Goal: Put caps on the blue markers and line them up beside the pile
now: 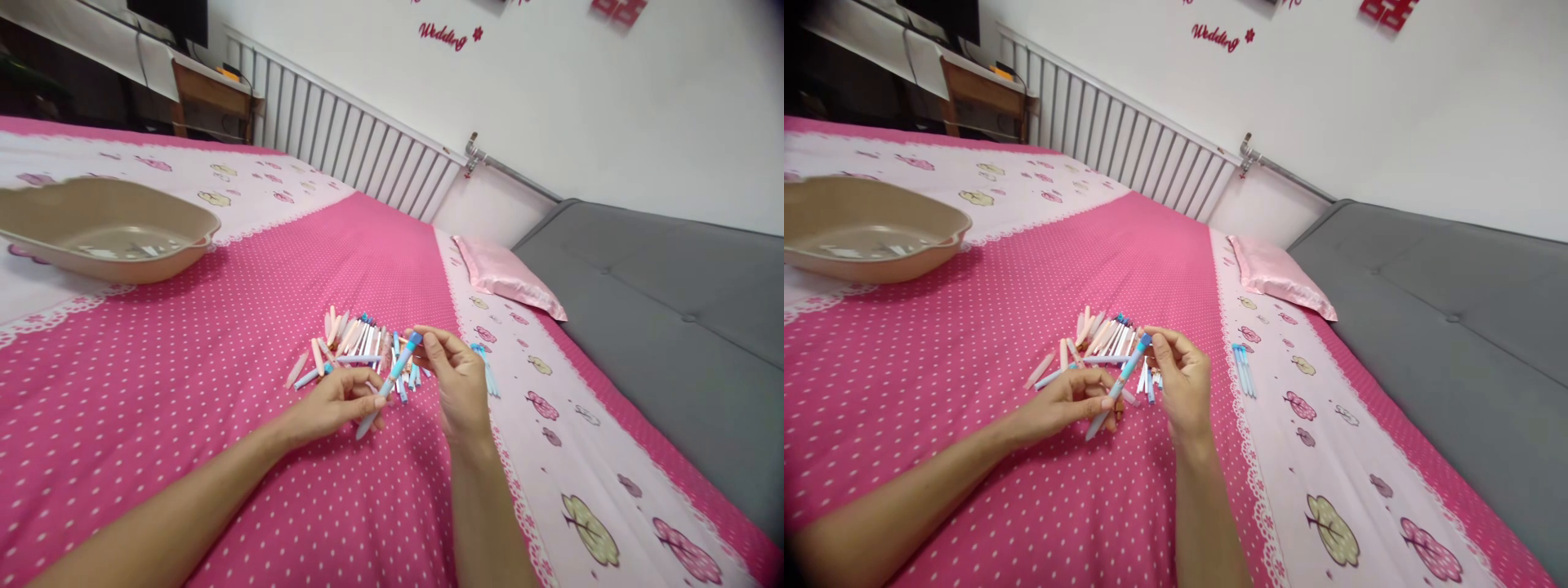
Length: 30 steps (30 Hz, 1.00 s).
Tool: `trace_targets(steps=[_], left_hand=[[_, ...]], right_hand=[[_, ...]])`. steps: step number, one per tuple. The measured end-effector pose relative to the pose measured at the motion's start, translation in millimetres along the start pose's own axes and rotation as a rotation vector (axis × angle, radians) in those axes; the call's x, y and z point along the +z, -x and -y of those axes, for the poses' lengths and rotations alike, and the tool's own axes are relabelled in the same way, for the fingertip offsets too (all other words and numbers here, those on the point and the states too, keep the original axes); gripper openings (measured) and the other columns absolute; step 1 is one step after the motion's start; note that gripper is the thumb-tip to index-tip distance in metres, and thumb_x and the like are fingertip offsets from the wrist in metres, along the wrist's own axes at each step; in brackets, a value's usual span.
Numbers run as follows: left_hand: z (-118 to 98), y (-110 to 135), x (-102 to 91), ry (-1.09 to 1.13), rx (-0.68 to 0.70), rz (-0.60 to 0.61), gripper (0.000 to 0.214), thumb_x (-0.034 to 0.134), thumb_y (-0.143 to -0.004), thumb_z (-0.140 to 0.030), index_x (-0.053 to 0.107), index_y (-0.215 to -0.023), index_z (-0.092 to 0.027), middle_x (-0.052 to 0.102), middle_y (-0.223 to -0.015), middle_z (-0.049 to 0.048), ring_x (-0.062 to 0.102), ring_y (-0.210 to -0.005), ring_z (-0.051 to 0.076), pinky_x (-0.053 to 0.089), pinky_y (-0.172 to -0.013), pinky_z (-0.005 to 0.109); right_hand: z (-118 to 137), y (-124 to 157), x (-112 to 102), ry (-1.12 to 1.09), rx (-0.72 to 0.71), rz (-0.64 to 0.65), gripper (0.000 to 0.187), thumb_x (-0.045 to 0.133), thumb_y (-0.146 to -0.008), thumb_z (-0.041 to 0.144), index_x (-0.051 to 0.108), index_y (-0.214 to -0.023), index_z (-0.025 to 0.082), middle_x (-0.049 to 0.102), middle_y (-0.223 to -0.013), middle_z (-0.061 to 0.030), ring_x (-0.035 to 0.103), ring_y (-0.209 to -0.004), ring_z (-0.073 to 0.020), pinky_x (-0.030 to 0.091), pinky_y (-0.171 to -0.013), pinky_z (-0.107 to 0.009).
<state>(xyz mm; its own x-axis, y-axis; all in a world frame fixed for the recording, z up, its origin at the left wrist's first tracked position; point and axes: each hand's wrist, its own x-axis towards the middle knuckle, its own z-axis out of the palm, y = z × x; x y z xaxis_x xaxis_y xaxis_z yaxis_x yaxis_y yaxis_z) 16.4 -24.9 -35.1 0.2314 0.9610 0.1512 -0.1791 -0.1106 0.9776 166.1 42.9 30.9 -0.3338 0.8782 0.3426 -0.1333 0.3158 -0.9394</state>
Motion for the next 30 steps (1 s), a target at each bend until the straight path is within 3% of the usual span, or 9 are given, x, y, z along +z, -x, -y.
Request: trace_targets(steps=[12,18,22,26,30], left_hand=[[1,0,-0.2,-0.026,0.016,-0.017,0.034,0.060,-0.081,-0.042,0.052,-0.087,-0.010,0.064,-0.069,0.0082,0.059,-0.055,0.013,0.044,-0.051,0.024],[2,-1,-0.4,0.005,0.040,-0.054,0.035,0.062,-0.079,-0.043,0.051,-0.086,-0.010,0.065,-0.071,0.0085,0.062,-0.057,0.015,0.048,-0.053,0.027],[0,-3,-2.5,0.060,0.083,-0.214,0.037,0.063,-0.078,-0.045,0.048,-0.092,-0.013,0.063,-0.069,0.0044,0.063,-0.055,0.019,0.051,-0.052,0.031],[1,-4,-8.4,-0.166,0.219,-0.525,0.032,0.065,-0.076,-0.042,0.052,-0.085,-0.013,0.056,-0.061,-0.0009,0.054,-0.053,0.011,0.042,-0.051,0.022],[1,-4,-10.4,-0.363,0.289,-0.651,0.027,0.064,-0.077,-0.038,0.056,-0.083,-0.013,0.054,-0.068,-0.0004,0.049,-0.058,0.009,0.039,-0.052,0.021]], right_hand=[[2,2,4,-0.012,0.001,0.046,0.022,0.066,-0.080,0.030,0.068,-0.101,0.021,0.069,-0.100,-0.0040,0.064,-0.090,-0.0182,0.053,-0.078,-0.031],[9,5,1,0.039,0.091,0.089,0.047,0.070,-0.076,0.030,0.056,-0.121,0.021,0.065,-0.108,-0.0069,0.063,-0.095,-0.0192,0.053,-0.080,-0.032],[14,9,0,0.217,0.225,0.226,0.039,0.073,-0.071,0.028,0.058,-0.104,0.016,0.066,-0.096,-0.0070,0.064,-0.082,-0.0186,0.052,-0.074,-0.032],[1,10,10,0.281,0.284,0.369,0.029,0.073,-0.066,0.021,0.058,-0.089,0.016,0.064,-0.085,-0.0048,0.063,-0.080,-0.0194,0.051,-0.073,-0.033],[-22,9,27,0.185,0.279,0.388,0.022,0.070,-0.065,0.019,0.057,-0.082,0.017,0.064,-0.076,-0.0020,0.063,-0.076,-0.0183,0.050,-0.074,-0.033]])
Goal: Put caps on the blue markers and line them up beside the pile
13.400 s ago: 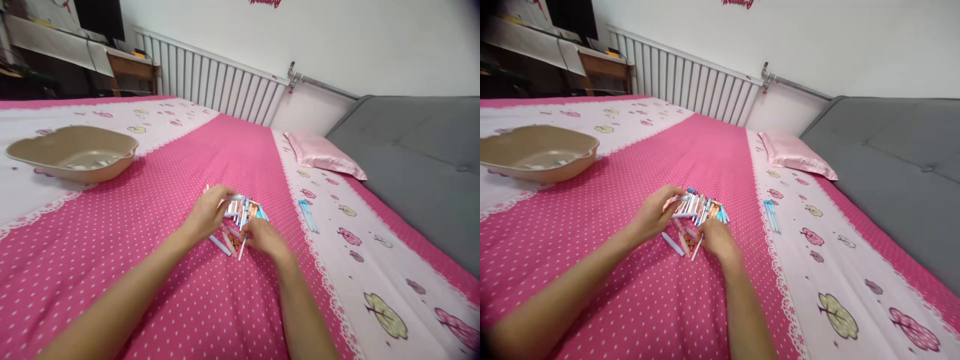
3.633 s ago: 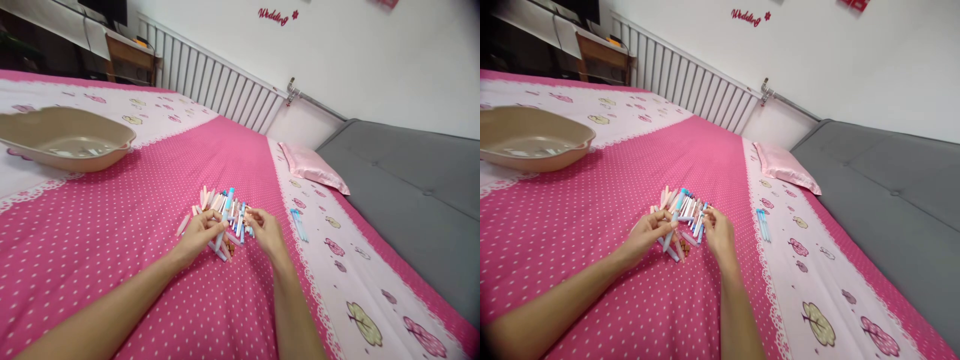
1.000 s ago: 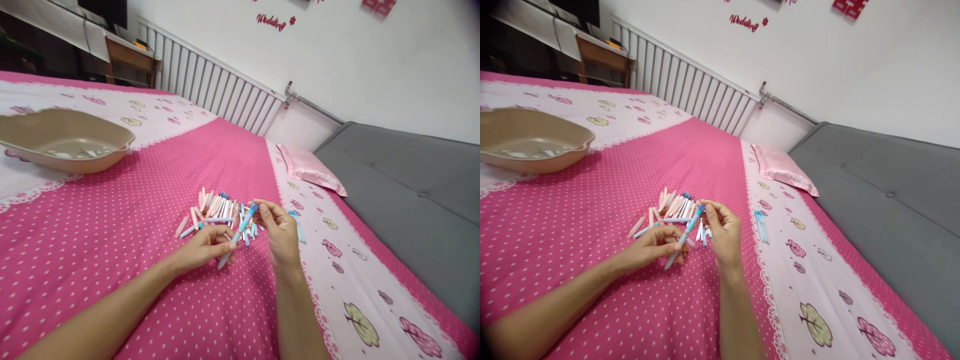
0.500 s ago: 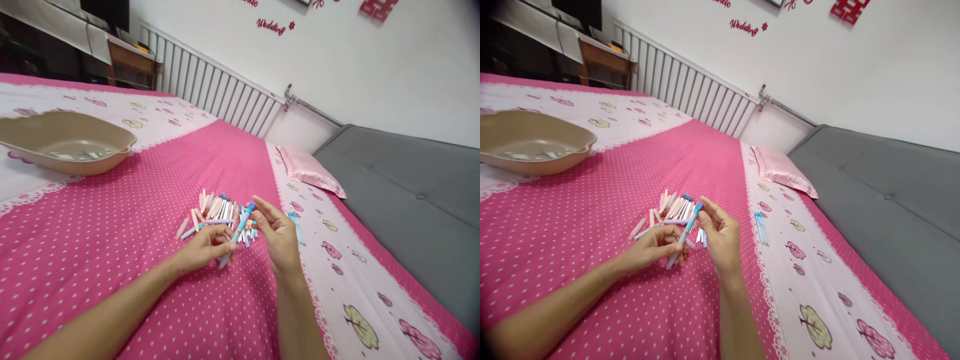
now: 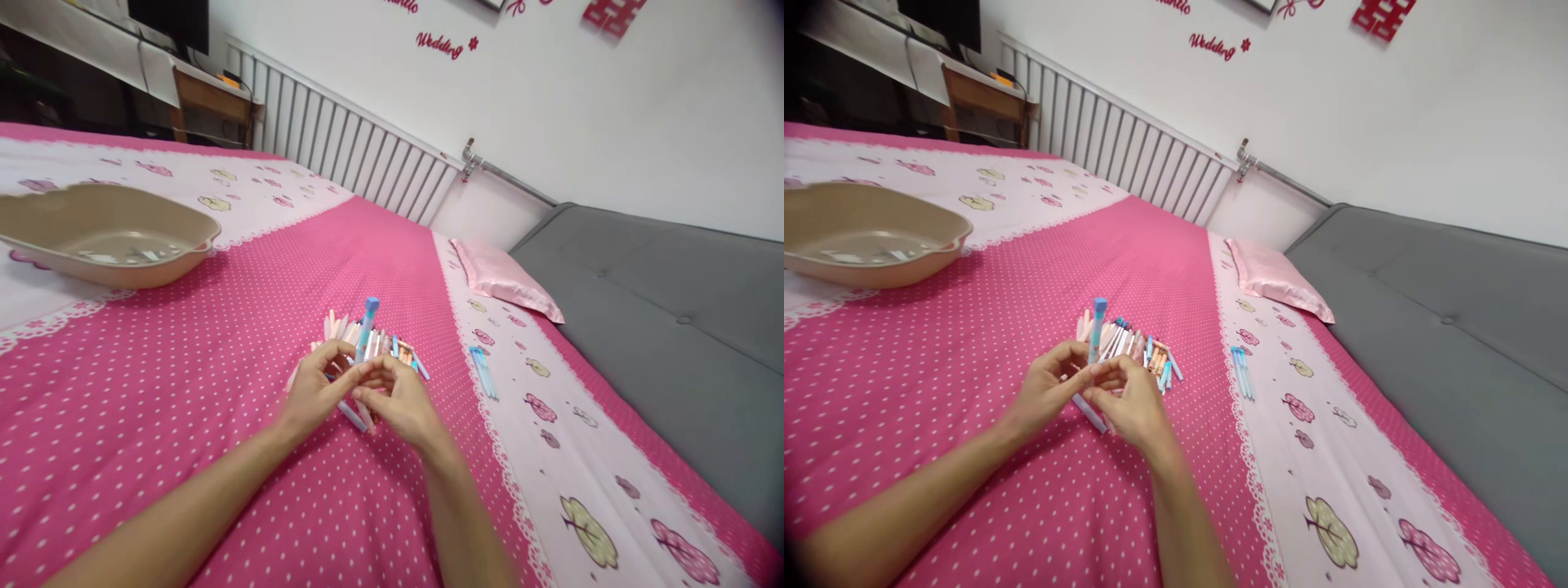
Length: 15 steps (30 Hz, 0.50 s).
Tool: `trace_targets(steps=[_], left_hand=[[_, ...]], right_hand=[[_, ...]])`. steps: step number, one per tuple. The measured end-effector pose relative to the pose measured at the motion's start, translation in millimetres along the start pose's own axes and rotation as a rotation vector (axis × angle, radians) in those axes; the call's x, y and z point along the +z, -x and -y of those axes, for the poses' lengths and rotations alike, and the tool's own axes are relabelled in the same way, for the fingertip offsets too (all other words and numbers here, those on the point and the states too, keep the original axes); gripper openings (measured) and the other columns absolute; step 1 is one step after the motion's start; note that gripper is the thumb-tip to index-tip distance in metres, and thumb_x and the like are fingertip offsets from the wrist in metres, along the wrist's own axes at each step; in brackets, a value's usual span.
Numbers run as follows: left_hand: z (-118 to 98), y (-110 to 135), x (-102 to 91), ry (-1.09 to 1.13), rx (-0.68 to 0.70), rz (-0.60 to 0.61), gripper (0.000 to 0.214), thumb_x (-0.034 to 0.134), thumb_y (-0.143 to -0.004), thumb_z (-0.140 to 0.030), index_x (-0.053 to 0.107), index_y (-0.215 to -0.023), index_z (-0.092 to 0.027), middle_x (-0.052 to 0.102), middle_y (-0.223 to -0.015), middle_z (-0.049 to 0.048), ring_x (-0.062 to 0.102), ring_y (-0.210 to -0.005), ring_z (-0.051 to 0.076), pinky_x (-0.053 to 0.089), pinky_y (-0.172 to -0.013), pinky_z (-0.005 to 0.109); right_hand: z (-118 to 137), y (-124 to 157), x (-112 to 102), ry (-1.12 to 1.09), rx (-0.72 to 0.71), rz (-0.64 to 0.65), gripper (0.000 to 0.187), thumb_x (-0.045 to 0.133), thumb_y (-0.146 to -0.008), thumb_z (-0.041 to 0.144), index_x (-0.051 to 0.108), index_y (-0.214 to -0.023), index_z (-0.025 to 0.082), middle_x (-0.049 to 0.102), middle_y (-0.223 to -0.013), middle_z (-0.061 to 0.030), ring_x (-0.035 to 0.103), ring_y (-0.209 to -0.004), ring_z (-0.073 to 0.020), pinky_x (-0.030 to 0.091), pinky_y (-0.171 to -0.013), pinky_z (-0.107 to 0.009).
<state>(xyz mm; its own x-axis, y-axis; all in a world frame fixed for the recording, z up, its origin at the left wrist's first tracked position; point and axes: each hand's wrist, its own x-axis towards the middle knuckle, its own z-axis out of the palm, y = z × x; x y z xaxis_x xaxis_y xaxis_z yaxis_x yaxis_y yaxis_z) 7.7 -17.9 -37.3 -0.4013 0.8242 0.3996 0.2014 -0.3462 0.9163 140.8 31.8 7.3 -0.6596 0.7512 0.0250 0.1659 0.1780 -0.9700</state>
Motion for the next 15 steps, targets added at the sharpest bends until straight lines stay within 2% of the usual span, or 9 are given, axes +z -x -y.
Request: trace_targets(steps=[4,8,11,15], left_hand=[[-2,-1,-0.1,-0.050,0.042,-0.048,0.025,0.064,-0.077,-0.038,0.056,-0.080,-0.014,0.053,-0.075,0.0011,0.048,-0.062,0.010,0.040,-0.055,0.023],[-1,-2,-1.5,-0.098,0.067,-0.046,0.026,0.061,-0.080,-0.039,0.056,-0.087,-0.014,0.053,-0.080,0.0025,0.049,-0.065,0.011,0.041,-0.056,0.024],[-1,-1,-2.3,-0.241,0.160,-0.052,0.033,0.061,-0.080,-0.039,0.054,-0.102,-0.015,0.052,-0.083,0.0027,0.049,-0.064,0.011,0.041,-0.055,0.024],[-3,1,-2.5,-0.434,0.347,0.009,0.038,0.062,-0.079,-0.037,0.051,-0.109,-0.016,0.053,-0.092,0.0053,0.050,-0.069,0.012,0.043,-0.058,0.025]], right_hand=[[-8,-7,13,-0.118,-0.003,-0.041,0.020,0.070,-0.066,0.025,0.055,-0.078,0.018,0.062,-0.069,0.0000,0.063,-0.067,-0.0165,0.050,-0.065,-0.028],[-8,-9,15,-0.145,-0.033,-0.073,0.022,0.071,-0.066,0.029,0.055,-0.075,0.018,0.061,-0.068,-0.0002,0.060,-0.063,-0.0150,0.048,-0.059,-0.025],[-9,-11,8,-0.142,-0.071,-0.109,0.021,0.069,-0.067,0.031,0.055,-0.077,0.018,0.060,-0.071,-0.0005,0.059,-0.064,-0.0145,0.048,-0.060,-0.025],[-15,-18,-19,-0.093,-0.149,-0.284,0.023,0.067,-0.066,0.030,0.055,-0.080,0.017,0.061,-0.076,-0.0018,0.060,-0.069,-0.0155,0.048,-0.065,-0.027]])
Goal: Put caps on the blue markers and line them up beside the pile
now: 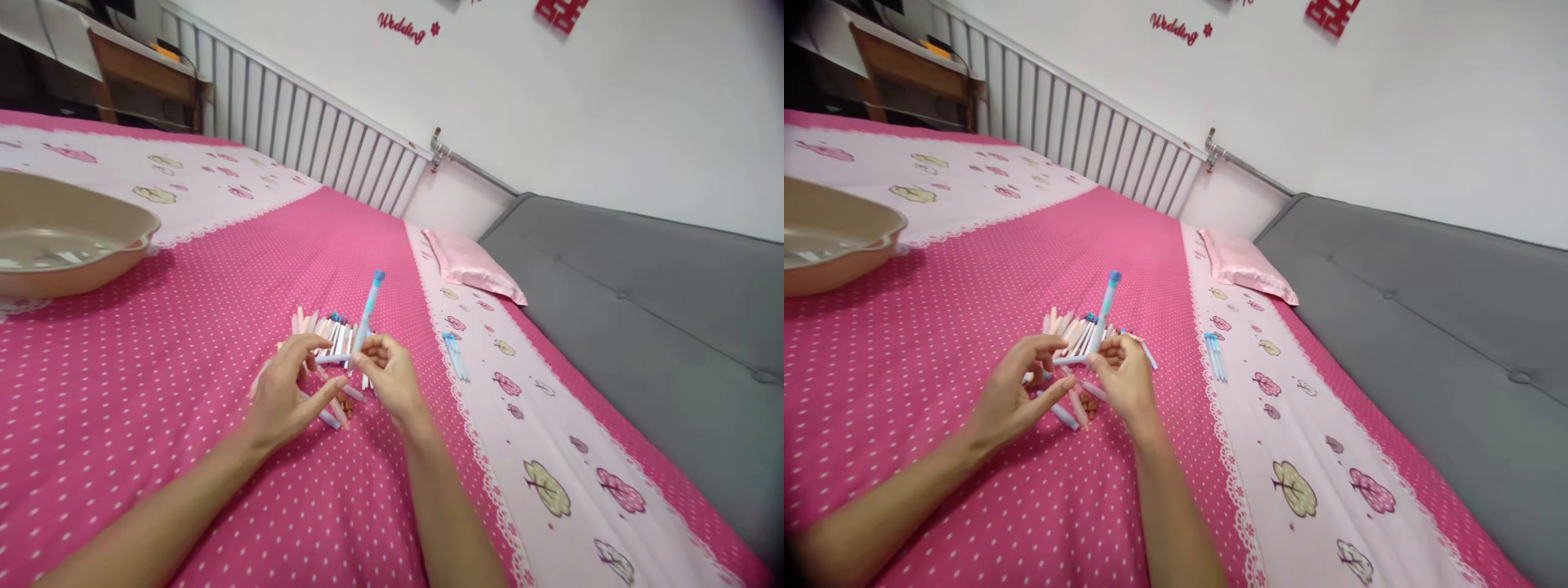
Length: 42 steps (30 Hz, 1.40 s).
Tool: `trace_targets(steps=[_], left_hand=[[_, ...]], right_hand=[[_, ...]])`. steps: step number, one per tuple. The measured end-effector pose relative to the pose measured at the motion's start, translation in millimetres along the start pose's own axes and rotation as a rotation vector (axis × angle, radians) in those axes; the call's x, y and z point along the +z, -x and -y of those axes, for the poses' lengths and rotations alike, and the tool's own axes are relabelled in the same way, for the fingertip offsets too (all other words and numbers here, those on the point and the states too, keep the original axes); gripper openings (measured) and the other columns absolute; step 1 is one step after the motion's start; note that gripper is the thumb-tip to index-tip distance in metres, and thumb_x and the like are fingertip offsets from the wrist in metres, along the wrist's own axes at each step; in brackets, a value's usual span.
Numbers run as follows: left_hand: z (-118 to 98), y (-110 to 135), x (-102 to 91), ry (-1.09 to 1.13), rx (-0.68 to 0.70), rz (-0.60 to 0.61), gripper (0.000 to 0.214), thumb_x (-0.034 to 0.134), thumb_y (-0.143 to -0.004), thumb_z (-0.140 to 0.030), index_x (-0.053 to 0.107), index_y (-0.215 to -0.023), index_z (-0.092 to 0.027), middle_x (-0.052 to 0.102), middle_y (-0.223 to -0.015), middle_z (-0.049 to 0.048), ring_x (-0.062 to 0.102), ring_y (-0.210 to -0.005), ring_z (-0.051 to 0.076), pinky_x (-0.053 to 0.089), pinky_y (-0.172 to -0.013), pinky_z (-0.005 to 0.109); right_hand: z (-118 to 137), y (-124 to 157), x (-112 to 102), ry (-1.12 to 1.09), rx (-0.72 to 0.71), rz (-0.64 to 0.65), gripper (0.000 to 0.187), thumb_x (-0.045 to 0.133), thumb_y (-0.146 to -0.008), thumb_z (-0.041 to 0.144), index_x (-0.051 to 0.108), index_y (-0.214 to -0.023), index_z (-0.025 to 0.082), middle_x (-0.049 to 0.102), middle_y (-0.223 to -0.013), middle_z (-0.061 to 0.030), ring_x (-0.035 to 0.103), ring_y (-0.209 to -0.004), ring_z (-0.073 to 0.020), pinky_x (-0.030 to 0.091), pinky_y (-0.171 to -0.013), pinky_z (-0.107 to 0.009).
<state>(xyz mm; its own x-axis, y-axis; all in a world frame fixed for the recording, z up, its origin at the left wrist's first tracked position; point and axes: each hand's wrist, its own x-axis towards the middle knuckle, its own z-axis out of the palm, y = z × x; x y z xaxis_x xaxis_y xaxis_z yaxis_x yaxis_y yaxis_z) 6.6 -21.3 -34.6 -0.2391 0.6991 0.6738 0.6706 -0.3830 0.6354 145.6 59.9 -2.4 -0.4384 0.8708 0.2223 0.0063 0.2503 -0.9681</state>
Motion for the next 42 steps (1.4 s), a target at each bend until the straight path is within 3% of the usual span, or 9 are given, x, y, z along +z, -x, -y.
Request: trace_targets(steps=[7,10,16,21,28,42], left_hand=[[6,3,5.5,-0.204,0.213,0.091,0.037,0.059,-0.081,-0.037,0.049,-0.111,-0.017,0.052,-0.113,0.0101,0.054,-0.102,0.022,0.047,-0.080,0.031],[9,10,11.4,-0.265,0.289,0.164,0.037,0.059,-0.081,-0.036,0.049,-0.111,-0.017,0.052,-0.116,0.0105,0.055,-0.105,0.023,0.047,-0.083,0.032],[10,18,15.3,-0.285,0.368,0.245,0.032,0.056,-0.083,-0.032,0.047,-0.111,-0.018,0.052,-0.118,0.0115,0.057,-0.105,0.022,0.047,-0.083,0.033],[12,17,16.5,-0.285,0.382,0.247,0.031,0.055,-0.083,-0.031,0.049,-0.110,-0.017,0.053,-0.118,0.0124,0.057,-0.105,0.023,0.048,-0.082,0.033],[11,18,16.1,-0.275,0.354,0.257,0.030,0.054,-0.083,-0.030,0.050,-0.109,-0.018,0.053,-0.119,0.0122,0.059,-0.102,0.022,0.048,-0.080,0.032],[12,18,16.5,-0.273,0.319,0.302,0.028,0.053,-0.084,-0.030,0.048,-0.109,-0.019,0.050,-0.122,0.0129,0.058,-0.102,0.022,0.048,-0.079,0.032]], right_hand=[[-30,-29,-69,0.153,0.030,-0.465,0.027,0.059,-0.069,0.034,0.053,-0.086,0.015,0.061,-0.078,-0.0025,0.060,-0.073,-0.0160,0.048,-0.069,-0.026],[-45,-33,-99,0.246,0.071,-0.617,0.027,0.055,-0.074,0.033,0.054,-0.092,0.013,0.062,-0.083,-0.0044,0.060,-0.076,-0.0162,0.047,-0.073,-0.026],[-67,-24,-164,0.537,0.257,-0.779,0.015,0.059,-0.082,0.023,0.059,-0.094,0.013,0.063,-0.088,-0.0047,0.060,-0.082,-0.0176,0.046,-0.080,-0.031],[-80,-19,-205,0.737,0.465,-0.781,0.020,0.057,-0.091,0.031,0.060,-0.098,0.013,0.061,-0.098,-0.0056,0.059,-0.090,-0.0190,0.048,-0.083,-0.039],[-98,-24,-216,0.805,0.632,-0.696,0.020,0.056,-0.092,0.031,0.059,-0.103,0.014,0.059,-0.104,-0.0067,0.059,-0.091,-0.0191,0.050,-0.081,-0.038],[-107,-38,-227,0.810,0.709,-0.646,0.019,0.056,-0.092,0.031,0.060,-0.102,0.016,0.060,-0.103,-0.0060,0.060,-0.088,-0.0177,0.052,-0.076,-0.033]])
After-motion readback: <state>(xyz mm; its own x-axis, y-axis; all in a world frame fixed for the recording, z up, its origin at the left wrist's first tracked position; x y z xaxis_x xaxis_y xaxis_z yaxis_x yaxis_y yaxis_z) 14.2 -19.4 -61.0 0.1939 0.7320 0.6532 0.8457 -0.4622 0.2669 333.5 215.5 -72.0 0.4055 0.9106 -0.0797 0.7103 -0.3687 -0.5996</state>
